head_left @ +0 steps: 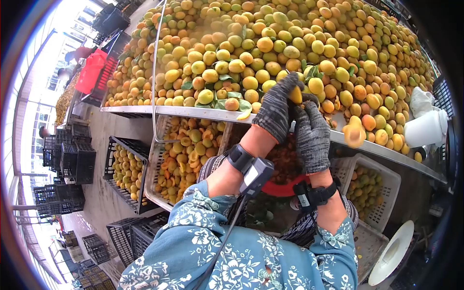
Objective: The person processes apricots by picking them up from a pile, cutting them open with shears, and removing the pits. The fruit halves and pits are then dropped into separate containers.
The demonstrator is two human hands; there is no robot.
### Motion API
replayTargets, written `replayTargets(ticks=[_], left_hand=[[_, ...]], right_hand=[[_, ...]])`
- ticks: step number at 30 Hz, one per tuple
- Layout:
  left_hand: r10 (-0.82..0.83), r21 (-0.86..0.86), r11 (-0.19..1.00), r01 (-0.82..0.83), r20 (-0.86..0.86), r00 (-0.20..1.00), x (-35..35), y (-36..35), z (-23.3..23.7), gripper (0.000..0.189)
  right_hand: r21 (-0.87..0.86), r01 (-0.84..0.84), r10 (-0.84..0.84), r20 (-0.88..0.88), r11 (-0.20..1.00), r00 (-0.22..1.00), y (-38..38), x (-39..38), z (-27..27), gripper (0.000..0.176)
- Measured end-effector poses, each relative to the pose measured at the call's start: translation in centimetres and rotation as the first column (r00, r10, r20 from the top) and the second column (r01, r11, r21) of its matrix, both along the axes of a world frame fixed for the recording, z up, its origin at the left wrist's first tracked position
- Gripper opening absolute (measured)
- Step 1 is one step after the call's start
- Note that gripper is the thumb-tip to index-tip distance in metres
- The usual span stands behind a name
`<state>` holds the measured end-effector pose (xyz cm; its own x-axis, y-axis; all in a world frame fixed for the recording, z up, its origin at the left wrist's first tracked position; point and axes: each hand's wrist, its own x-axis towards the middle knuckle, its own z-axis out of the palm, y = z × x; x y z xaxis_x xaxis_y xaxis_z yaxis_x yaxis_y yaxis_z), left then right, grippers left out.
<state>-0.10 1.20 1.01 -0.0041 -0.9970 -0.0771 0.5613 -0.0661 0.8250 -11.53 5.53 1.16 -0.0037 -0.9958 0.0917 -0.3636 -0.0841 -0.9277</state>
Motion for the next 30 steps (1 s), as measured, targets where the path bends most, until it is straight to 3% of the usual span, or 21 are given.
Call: replayTargets(ticks=[2, 3, 4, 6, 7, 10, 14, 15, 16, 17, 18, 20, 21, 22, 23, 24, 25, 26, 27, 28, 30], left_hand=[[0.028, 0.277, 0.953, 0.122, -0.483, 0.875, -0.1, -0.4, -0.4, 0.026], [0.107, 0.293, 0.956, 0.023, -0.422, 0.9, 0.2, -0.6, 0.1, 0.028], [0.117, 0.322, 0.947, 0.022, -0.409, 0.905, 0.8, -0.7, 0.2, 0.028], [0.07, 0.274, 0.961, 0.028, -0.342, 0.937, 2.1, -0.7, 0.3, 0.028], [0.042, 0.283, 0.956, 0.077, -0.394, 0.918, 2.9, -1.1, 0.2, 0.027], [-0.192, 0.148, 0.943, 0.299, -0.493, 0.848, 3.6, -0.8, 0.3, 0.033], [-0.279, 0.051, 0.937, 0.344, -0.481, 0.831, 2.1, -0.1, 0.0, 0.035], [-0.175, -0.125, 0.979, 0.159, -0.128, 0.976, 1.3, 0.2, -0.4, 0.037], [0.033, -0.348, 0.937, 0.041, 0.205, 0.978, 0.6, 1.0, 1.1, 0.039], [-0.179, 0.058, 0.977, 0.207, -0.321, 0.93, 1.6, 1.5, 2.9, 0.043], [-0.18, 0.063, 0.975, 0.211, -0.323, 0.929, 2.1, 1.5, 2.6, 0.043], [-0.314, 0.133, 0.913, 0.387, -0.378, 0.871, 3.1, 0.9, 1.9, 0.046], [-0.345, 0.137, 0.907, 0.398, -0.3, 0.889, 3.9, 0.9, 2.2, 0.049], [-0.38, 0.081, 0.907, 0.413, -0.265, 0.886, 4.9, 1.1, 2.6, 0.038], [-0.159, -0.176, 0.954, 0.243, 0.391, 0.907, 5.8, 2.2, 2.8, 0.033], [0.268, -0.462, 0.851, 0.249, 0.79, 0.551, 6.3, 3.7, 4.3, 0.03], [-0.016, 0.02, 1.0, 0.0, 0.82, 0.572, 7.5, 5.0, 5.5, 0.034], [0.012, -0.119, 0.988, 0.098, 0.692, 0.722, 11.9, 6.3, 2.5, 0.034], [0.18, -0.193, 0.977, 0.094, 0.975, 0.131, 16.3, 10.4, 1.5, 0.038], [0.158, -0.175, 0.978, 0.112, 0.976, 0.152, 20.3, 11.2, 0.6, 0.038], [0.135, -0.187, 0.951, 0.246, 0.967, 0.215, 24.6, 11.2, -0.9, 0.028]], right_hand=[[-0.047, -0.002, 0.004, 0.04, 0.999, 0.999, -0.5, -0.1, -0.1, 0.032], [-0.046, 0.003, -0.002, 0.038, 0.999, 0.999, -1.0, -0.6, -0.2, 0.032], [0.076, -0.033, 0.01, 0.287, 0.997, 0.958, -1.8, -1.3, -0.3, 0.026], [0.275, -0.185, -0.068, 0.708, 0.944, 0.702, -2.4, -2.7, -0.7, 0.014], [0.285, -0.142, -0.115, 0.722, 0.948, 0.682, -2.1, -3.0, 1.1, 0.007], [0.272, 0.022, -0.223, 0.738, 0.962, 0.637, -2.2, -4.5, 1.6, 0.012], [0.223, 0.046, -0.196, 0.722, 0.974, 0.664, -1.9, -5.5, 1.7, 0.019], [0.224, 0.046, -0.197, 0.723, 0.974, 0.662, -1.8, -5.7, 2.1, 0.019], [0.211, 0.049, -0.189, 0.72, 0.976, 0.667, -1.6, -5.9, 2.6, 0.019], [0.201, 0.054, -0.184, 0.716, 0.978, 0.673, -1.4, -6.2, 2.9, 0.019], [0.176, 0.118, -0.211, 0.761, 0.977, 0.613, -1.6, -6.2, 3.0, 0.02], [0.221, 0.236, -0.321, 0.728, 0.946, 0.605, -1.6, -6.3, 4.4, 0.019], [0.183, 0.207, -0.275, 0.726, 0.961, 0.63, -1.4, -6.9, 4.8, 0.018], [0.172, 0.202, -0.261, 0.749, 0.964, 0.609, -1.7, -7.5, 4.6, 0.018], [0.159, 0.203, -0.255, 0.702, 0.966, 0.665, -1.4, -8.2, 4.8, 0.018], [0.155, 0.201, -0.253, 0.648, 0.967, 0.718, -0.8, -8.9, 5.2, 0.019], [0.005, 0.193, -0.166, 0.53, 0.981, 0.831, -0.4, -9.7, 5.1, 0.017], [-0.137, 0.154, -0.092, 0.378, 0.979, 0.921, -0.1, -10.8, 4.5, 0.016], [-0.385, 0.177, -0.181, 0.025, 0.906, 0.983, -0.8, -12.7, 2.9, 0.02], [-0.018, 0.109, -0.075, 0.618, 0.994, 0.782, 0.4, -12.5, 4.4, 0.024], [-0.136, 0.161, -0.083, 0.456, 0.977, 0.886, 2.5, -12.6, 4.9, 0.02]])
